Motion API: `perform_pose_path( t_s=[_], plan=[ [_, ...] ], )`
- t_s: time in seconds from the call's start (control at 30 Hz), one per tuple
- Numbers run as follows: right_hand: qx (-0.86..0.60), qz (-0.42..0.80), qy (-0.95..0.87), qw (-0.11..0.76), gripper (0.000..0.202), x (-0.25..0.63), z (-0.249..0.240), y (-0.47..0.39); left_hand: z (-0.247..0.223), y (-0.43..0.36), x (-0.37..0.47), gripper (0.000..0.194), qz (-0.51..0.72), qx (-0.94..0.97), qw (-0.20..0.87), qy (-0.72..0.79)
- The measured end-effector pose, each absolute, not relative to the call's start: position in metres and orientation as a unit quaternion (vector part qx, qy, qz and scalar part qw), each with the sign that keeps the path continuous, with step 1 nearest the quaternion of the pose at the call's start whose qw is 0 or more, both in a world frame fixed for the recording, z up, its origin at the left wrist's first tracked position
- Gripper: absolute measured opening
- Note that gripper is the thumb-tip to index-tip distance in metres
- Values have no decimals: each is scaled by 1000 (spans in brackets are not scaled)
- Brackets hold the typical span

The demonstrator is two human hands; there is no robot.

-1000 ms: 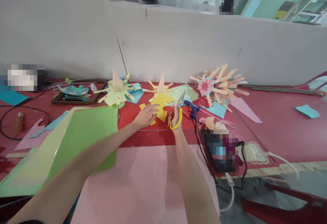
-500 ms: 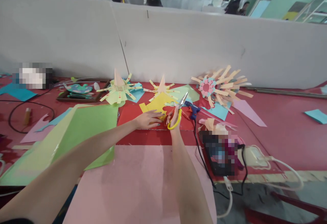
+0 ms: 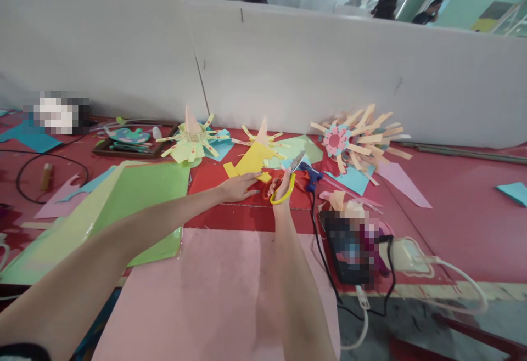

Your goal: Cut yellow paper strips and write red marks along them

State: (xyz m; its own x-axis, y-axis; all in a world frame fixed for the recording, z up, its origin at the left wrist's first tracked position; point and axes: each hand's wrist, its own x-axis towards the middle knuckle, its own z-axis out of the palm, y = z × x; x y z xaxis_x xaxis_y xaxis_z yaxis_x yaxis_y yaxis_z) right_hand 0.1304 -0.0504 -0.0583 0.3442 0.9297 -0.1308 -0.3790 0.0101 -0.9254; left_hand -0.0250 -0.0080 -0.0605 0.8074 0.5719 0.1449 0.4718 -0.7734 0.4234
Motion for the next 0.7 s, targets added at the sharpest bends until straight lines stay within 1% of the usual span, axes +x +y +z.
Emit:
perform_pose_path(
  t_s=[0.1, 0.2, 0.33, 0.43, 0.57, 0.63, 0.7],
  plan=[
    [-508, 485, -232, 673, 58, 129, -57, -50, -54, -6, -20, 48, 159, 912, 214, 312],
    [-515, 473, -207, 684, 52, 125, -54, -52, -36, 5, -11, 43, 207, 884, 238, 345],
    [-516, 456, -200, 697, 43, 120, -49, -54, 1, 27, -8, 43, 320, 831, 242, 386],
    [-523, 466, -203, 684, 41, 119, -48, -54, 20, 34, -20, 45, 418, 775, 223, 419],
    [-534, 493, -210, 654, 42, 120, -51, -51, 18, 25, -47, 47, 509, 689, 191, 479],
    [-536, 500, -216, 645, 42, 120, -52, -50, 12, 16, -65, 50, 522, 660, 185, 507],
    [-537, 502, -220, 641, 41, 121, -53, -50, 7, 4, -87, 46, 514, 647, 187, 531]
  ],
)
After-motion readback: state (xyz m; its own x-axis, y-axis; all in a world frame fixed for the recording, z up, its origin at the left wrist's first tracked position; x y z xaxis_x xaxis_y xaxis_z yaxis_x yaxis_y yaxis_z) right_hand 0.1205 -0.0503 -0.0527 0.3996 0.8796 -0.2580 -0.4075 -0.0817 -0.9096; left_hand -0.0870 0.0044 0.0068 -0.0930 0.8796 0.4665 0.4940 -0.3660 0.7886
